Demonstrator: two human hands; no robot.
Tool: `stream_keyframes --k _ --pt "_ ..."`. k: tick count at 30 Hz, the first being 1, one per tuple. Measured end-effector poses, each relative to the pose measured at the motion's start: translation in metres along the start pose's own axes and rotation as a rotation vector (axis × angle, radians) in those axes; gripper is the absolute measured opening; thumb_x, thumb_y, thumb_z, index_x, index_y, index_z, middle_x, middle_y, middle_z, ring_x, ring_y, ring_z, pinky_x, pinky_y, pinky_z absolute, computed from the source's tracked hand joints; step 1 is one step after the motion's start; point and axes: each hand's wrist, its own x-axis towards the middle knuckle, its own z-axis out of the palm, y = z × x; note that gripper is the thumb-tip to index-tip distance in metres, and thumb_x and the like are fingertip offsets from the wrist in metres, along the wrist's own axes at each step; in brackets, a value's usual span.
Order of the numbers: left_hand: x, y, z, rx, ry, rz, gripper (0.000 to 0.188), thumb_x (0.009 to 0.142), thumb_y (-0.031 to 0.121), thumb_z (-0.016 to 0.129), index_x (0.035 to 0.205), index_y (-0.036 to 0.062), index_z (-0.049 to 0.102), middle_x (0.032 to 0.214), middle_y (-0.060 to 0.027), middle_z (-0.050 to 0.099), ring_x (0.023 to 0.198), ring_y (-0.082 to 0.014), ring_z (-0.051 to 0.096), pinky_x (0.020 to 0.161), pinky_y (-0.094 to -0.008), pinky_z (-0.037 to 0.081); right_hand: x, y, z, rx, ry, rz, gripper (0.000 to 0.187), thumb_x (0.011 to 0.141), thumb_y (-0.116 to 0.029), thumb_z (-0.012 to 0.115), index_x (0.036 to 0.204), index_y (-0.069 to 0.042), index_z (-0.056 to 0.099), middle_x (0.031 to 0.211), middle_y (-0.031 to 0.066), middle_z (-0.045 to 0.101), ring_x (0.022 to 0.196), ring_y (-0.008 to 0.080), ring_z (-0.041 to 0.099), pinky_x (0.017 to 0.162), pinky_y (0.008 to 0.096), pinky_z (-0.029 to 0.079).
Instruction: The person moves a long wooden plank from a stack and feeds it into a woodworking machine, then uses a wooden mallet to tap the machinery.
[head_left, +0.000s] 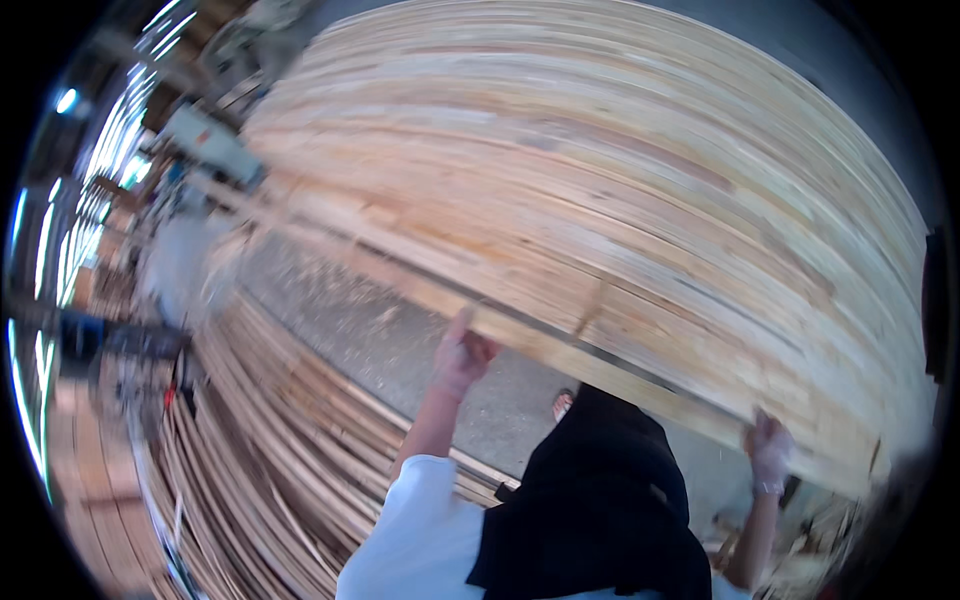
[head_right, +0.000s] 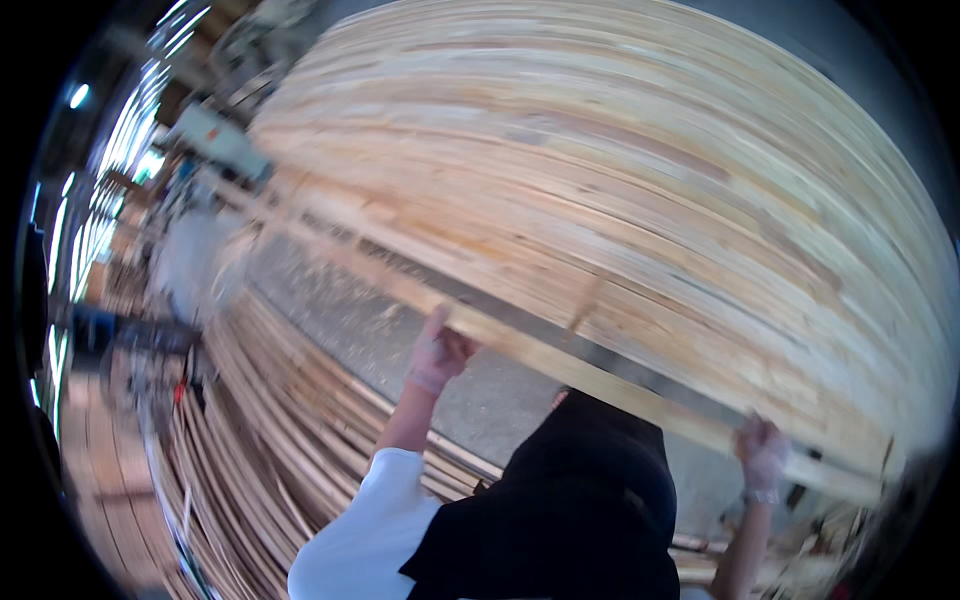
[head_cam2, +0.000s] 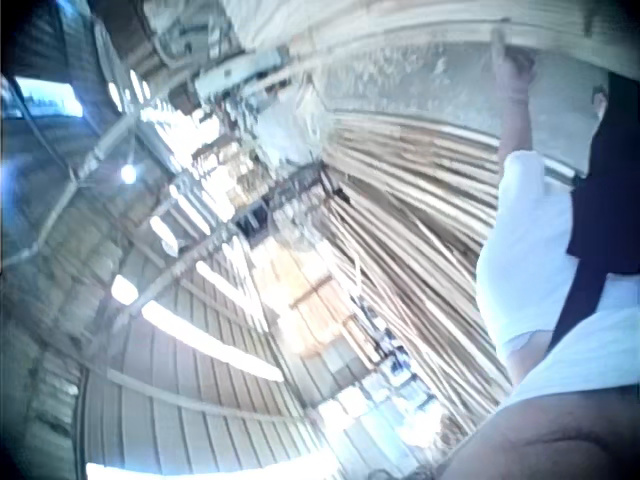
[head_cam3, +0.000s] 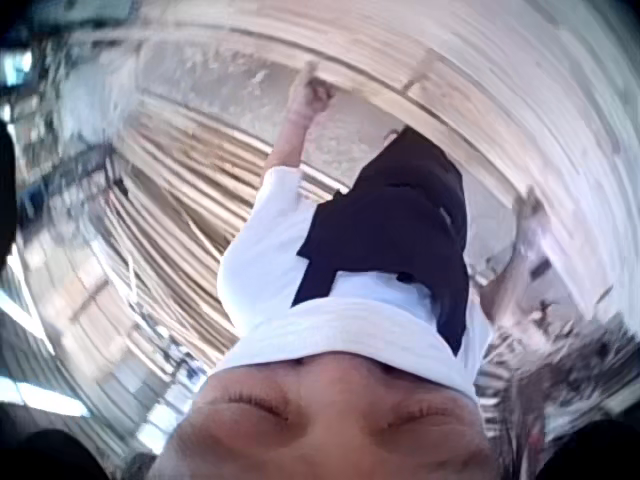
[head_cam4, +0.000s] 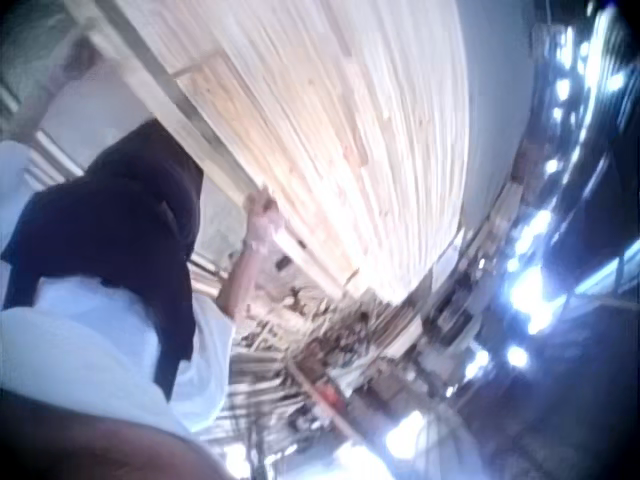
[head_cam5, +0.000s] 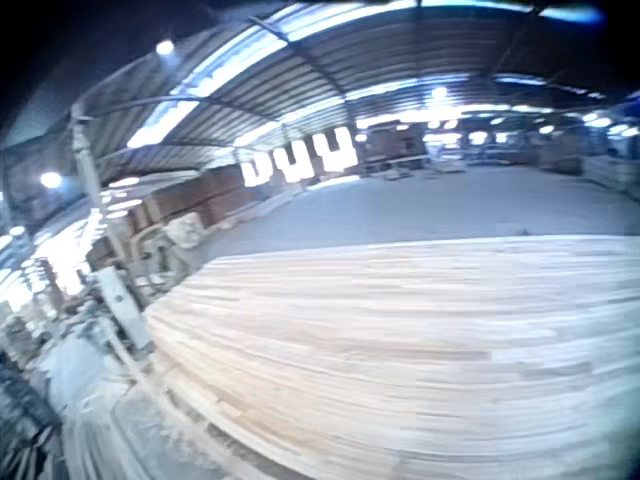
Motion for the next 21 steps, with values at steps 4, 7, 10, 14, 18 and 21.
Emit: stream_keyframes --k 4,7,10,14,18,21 --pt "-0.017 -0.065 -0.009 0.432 -0.426 -0.084 0.048 0.089 0.044 0.063 0.116 0.0042 0.058 0.107 -0.0118 0.066 0.092 -0.0256 0.066 0.089 -0.0458 0.052 -0.005 -0.051 0.069 -0.062 0.141 -0.357 0.032 0.087 -0.039 0.064 0.077 -0.008 0.066 0.070 0.0129 0.063 0.065 0.0345 0.060 0.064 0.0467 0.048" --pt "-0.023 -0.113 0.005 0.280 -0.534 -0.669 0.057 0.087 0.033 0.065 0.132 0.0016 0.048 0.118 -0.0165 0.061 0.108 -0.0299 0.059 0.101 -0.0428 0.044 0.003 -0.127 0.063 0.203 -0.089 -0.274 0.045 0.090 -0.048 0.053 0.069 -0.009 0.064 0.067 0.0160 0.063 0.068 0.0334 0.063 0.067 0.0431 0.049" --pt "-0.048 -0.137 0.061 0.509 -0.673 -0.656 0.051 0.088 0.029 0.067 0.128 0.0012 0.053 0.121 -0.0154 0.060 0.115 -0.0254 0.055 0.102 -0.0379 0.043 0.007 -0.190 0.054 0.249 -0.437 -0.264 0.043 0.091 -0.049 0.050 0.079 -0.011 0.066 0.073 0.0155 0.066 0.076 0.0333 0.065 0.072 0.0450 0.050" --pt "-0.022 -0.153 0.041 0.798 -0.636 -0.490 0.040 0.090 0.026 0.065 0.121 0.0017 0.058 0.120 -0.0144 0.061 0.107 -0.0245 0.060 0.096 -0.0361 0.048 0.007 -0.211 0.074 0.353 -0.215 -0.552 0.039 0.086 -0.051 0.055 0.097 -0.016 0.068 0.076 0.0140 0.067 0.078 0.0353 0.064 0.074 0.0454 0.050" --pt "-0.008 -0.083 -0.002 0.453 -0.458 -0.436 0.034 0.091 0.026 0.063 0.114 0.0016 0.060 0.108 -0.0132 0.066 0.093 -0.0265 0.066 0.087 -0.0414 0.054 0.019 -0.139 0.047 -0.062 -0.295 -0.254 0.046 0.085 -0.054 0.054 0.101 -0.013 0.065 0.090 0.0126 0.068 0.090 0.0311 0.066 0.080 0.0427 0.050" --pt "0.004 -0.048 -0.042 0.416 -0.329 -0.348 0.034 0.092 0.034 0.061 0.107 0.0031 0.061 0.097 -0.0111 0.068 0.093 -0.0264 0.066 0.085 -0.0456 0.055 0.013 -0.068 0.010 -0.568 -0.344 0.242 0.050 0.088 -0.055 0.051 0.098 -0.008 0.068 0.098 0.0149 0.069 0.097 0.0247 0.066 0.083 0.0366 0.050"
